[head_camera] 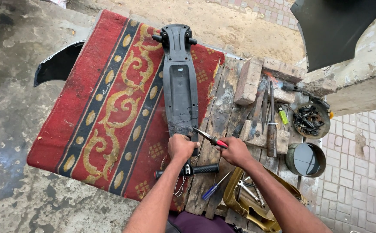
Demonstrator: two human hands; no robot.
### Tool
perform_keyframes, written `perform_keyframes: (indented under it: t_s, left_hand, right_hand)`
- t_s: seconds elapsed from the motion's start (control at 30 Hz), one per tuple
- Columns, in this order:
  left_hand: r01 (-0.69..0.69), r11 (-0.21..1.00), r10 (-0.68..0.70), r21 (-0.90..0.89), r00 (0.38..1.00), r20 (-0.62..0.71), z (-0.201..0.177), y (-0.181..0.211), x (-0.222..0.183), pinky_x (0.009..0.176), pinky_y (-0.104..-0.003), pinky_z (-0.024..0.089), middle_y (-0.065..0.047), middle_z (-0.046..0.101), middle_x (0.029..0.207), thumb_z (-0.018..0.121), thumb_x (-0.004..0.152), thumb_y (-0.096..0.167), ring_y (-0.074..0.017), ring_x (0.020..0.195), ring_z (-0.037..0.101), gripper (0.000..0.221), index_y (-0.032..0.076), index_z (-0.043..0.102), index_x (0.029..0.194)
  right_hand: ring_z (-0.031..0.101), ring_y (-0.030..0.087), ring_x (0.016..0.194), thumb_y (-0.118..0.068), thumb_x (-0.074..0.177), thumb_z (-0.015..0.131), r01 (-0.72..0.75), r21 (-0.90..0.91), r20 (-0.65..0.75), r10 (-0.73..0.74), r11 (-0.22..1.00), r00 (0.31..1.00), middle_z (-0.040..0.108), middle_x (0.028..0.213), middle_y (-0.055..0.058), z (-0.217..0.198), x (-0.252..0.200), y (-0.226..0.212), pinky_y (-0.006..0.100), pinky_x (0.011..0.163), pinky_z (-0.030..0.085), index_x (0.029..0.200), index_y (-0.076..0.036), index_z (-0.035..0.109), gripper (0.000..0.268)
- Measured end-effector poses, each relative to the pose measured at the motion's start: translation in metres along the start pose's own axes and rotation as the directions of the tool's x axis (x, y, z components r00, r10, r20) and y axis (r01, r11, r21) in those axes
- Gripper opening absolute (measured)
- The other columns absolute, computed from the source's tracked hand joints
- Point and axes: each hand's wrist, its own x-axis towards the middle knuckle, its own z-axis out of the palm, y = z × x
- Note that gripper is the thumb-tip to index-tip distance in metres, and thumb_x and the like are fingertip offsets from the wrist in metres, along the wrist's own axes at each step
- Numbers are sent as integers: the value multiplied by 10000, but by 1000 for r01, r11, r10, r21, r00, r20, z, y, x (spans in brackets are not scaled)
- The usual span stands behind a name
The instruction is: The person repairs an electric scooter chassis on a workbench, using pliers to manipulate wires and a heat source to fuse components.
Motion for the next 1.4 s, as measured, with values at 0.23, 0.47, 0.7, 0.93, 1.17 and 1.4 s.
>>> perform_keyframes:
  t_s: [0.23,0.47,0.7,0.93,1.17,1.4]
  left_hand:
    - [-1,1000,1,7,1000,-2,-3,3,-1,611,-332,554,-118,724,634,873,655,279,-334,744,758,231,160,726,521]
    - [-1,1000,1,7,1000,1,-2,2,-1,627,-357,556,-144,733,672,871,670,276,-363,785,756,234,146,731,536]
    - [-5,1000,5,-3,1000,-5,0,2,2,618,-355,550,-137,725,650,872,665,270,-362,768,754,261,152,706,502]
    - [4,1000,-4,4,1000,7,-4,3,-2,673,-367,574,-149,750,718,870,671,282,-374,845,758,219,149,742,553]
    - [3,1000,-3,11,1000,8,0,1,-1,685,-371,574,-139,764,753,866,669,287,-363,877,761,184,157,762,590]
    - [18,1000,-18,2,1000,12,-8,8,-7,717,-384,583,-157,781,818,877,667,269,-369,922,763,163,129,815,722]
  right_hand:
    - [703,409,1102,-342,853,723,-5,6,10,5,1000,1000,786,967,152,1,1,2,504,951,563,1006,-302,793,173]
    - [705,409,1100,-342,856,726,-25,6,8,25,1000,1000,785,971,157,2,1,3,500,946,567,1011,-311,797,174]
    - [708,411,1091,-352,852,732,-38,-4,-11,38,999,999,782,971,162,4,2,1,502,937,572,1013,-321,796,176]
    - [752,366,971,-355,867,712,-42,18,29,41,999,999,803,826,70,-1,4,3,460,896,585,971,-285,794,150]
    - [711,203,478,-266,895,687,-31,145,95,18,989,995,769,637,-9,-6,9,10,338,631,597,884,-220,794,116]
    - [599,231,359,-97,920,662,-72,480,152,-2,874,988,740,651,156,-9,0,12,321,329,502,938,-10,757,130]
